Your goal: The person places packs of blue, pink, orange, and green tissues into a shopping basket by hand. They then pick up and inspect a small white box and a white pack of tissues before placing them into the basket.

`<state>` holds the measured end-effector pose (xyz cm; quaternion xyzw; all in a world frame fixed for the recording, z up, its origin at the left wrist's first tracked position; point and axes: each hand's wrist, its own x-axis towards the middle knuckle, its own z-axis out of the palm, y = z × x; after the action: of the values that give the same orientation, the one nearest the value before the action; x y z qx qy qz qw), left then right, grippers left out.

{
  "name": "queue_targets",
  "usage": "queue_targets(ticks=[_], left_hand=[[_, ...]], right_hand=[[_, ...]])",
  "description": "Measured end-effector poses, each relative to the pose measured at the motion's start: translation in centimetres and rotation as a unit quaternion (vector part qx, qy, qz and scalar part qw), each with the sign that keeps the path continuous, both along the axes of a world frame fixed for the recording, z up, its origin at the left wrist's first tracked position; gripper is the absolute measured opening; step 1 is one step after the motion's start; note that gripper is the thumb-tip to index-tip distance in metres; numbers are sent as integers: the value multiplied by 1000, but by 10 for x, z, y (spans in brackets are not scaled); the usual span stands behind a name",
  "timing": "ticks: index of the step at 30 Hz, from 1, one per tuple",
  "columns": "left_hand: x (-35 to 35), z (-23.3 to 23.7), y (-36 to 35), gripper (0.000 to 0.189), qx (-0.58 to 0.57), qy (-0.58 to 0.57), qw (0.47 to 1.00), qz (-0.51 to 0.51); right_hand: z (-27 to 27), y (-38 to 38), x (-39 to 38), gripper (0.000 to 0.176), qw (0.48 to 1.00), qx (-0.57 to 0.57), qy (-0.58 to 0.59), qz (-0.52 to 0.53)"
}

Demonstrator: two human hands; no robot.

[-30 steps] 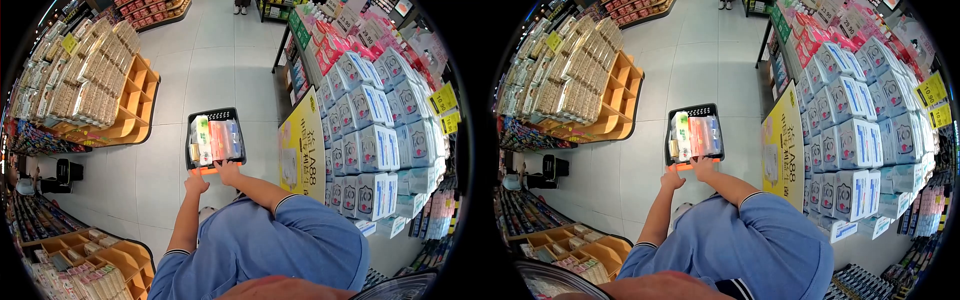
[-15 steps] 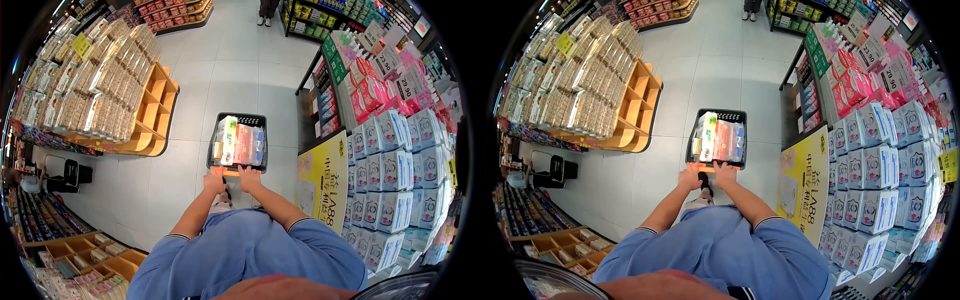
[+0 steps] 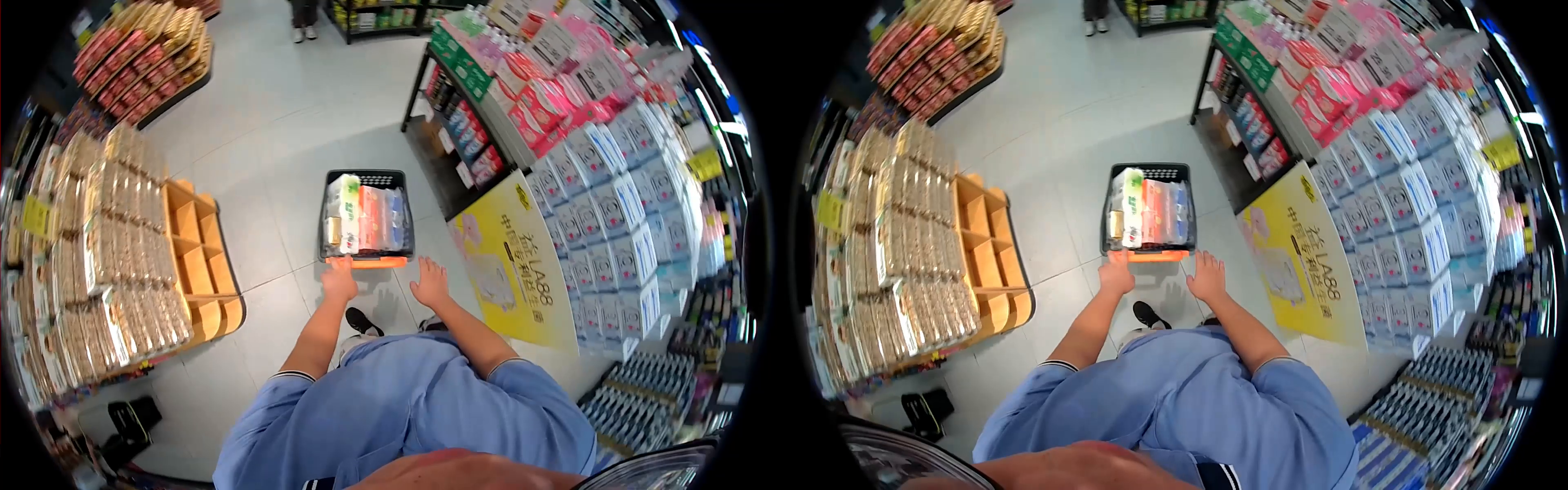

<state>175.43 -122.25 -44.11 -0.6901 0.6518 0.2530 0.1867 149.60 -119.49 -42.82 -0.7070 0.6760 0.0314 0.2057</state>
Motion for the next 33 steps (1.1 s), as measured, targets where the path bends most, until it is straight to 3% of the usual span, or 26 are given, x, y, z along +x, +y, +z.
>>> queue_targets(ticks=[5,7,11,15,17,21,23,25,26,28,29,33], left_hand=[[13,-12,-40,74,-52,-7,995,-81],[18,-1,-52,70,-49,-22,996,-67],[19,3,-77,67,-49,-12,996,-77],[21,14,-102,66,-11,-27,994,-104],[14,16,-116,65,30,-59,990,-121],[12,21,-128,74,41,-48,996,-68],[12,20,-131,75,41,-51,996,-58],[6,19,-133,78,53,-59,996,-50],[8,15,-135,78,54,-63,996,-41],[11,1,-134,81,23,-58,998,-30],[8,4,-137,81,26,-60,998,-22],[9,11,-146,88,28,-20,999,13]], right_hand=[[-4,34,-91,72,966,-18,-27,-256],[5,47,-122,63,921,-10,-63,-383],[27,54,-188,47,865,-118,-97,-478],[99,11,-223,27,836,-306,-97,-445],[155,-27,-230,24,828,-344,-128,-424],[237,-110,-255,24,819,-432,-127,-357],[260,-151,-286,29,821,-491,-41,-289],[281,-188,-315,50,843,-475,69,-241],[284,-207,-329,50,846,-474,61,-236],[283,-238,-354,71,838,-416,255,-244],[285,-248,-360,84,863,-347,255,-266],[282,-264,-385,86,890,-240,258,-288]])
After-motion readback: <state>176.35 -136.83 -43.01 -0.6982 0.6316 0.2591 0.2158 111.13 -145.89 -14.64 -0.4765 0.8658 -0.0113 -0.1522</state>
